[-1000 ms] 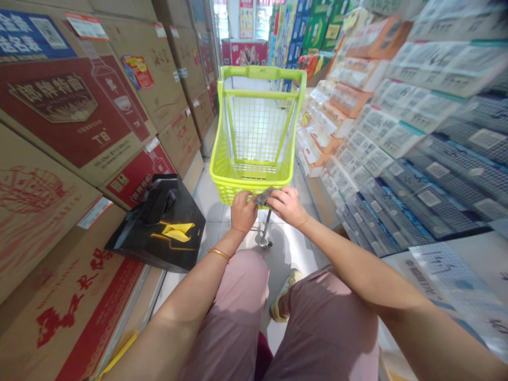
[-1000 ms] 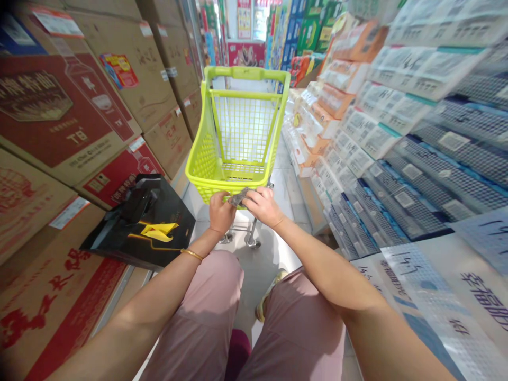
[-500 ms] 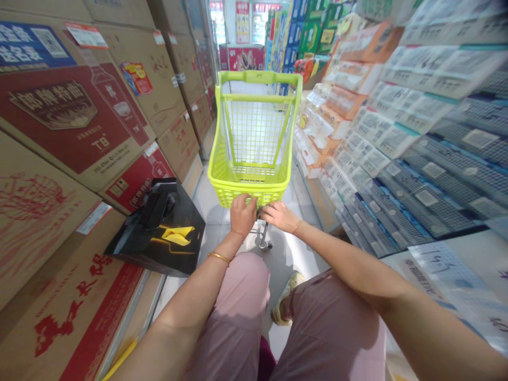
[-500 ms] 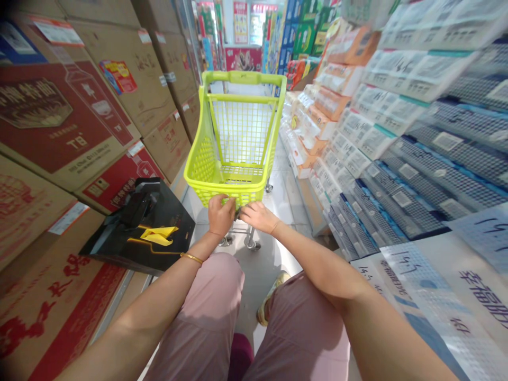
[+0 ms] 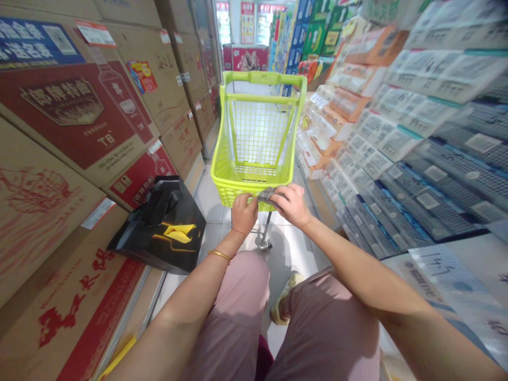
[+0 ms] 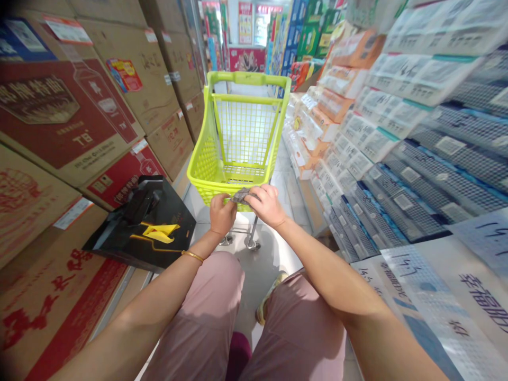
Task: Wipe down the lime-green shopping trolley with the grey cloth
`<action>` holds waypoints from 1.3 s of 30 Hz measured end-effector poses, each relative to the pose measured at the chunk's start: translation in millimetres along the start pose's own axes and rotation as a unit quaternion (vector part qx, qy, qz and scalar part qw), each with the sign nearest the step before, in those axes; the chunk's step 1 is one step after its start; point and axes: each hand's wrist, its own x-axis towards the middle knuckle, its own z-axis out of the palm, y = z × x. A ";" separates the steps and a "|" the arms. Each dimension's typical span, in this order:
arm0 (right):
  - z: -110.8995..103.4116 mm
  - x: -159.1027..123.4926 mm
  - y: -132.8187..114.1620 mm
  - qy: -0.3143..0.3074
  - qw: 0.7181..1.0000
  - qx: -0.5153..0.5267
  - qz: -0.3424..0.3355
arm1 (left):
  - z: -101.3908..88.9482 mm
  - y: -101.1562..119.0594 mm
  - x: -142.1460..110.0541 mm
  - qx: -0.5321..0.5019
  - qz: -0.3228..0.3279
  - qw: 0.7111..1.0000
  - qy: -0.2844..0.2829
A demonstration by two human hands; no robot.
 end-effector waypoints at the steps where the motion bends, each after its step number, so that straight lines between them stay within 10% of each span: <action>1: 4.3 -3.2 0.1 -0.001 1.000 0.003 -0.007 | -0.3 -0.2 -0.2 -0.001 -0.002 1.000 -0.005; 15: 43.1 -42.3 -9.8 -0.159 0.976 0.025 -0.150 | -3.9 1.3 1.0 0.017 0.001 1.000 -0.004; 31: -12.7 21.1 -11.3 0.006 1.000 -0.010 0.013 | -7.0 -0.9 -0.1 0.019 0.020 0.999 0.023; 39: -32.0 40.6 2.0 0.034 0.996 0.066 0.039 | -37.2 5.7 5.4 0.012 0.060 0.998 0.026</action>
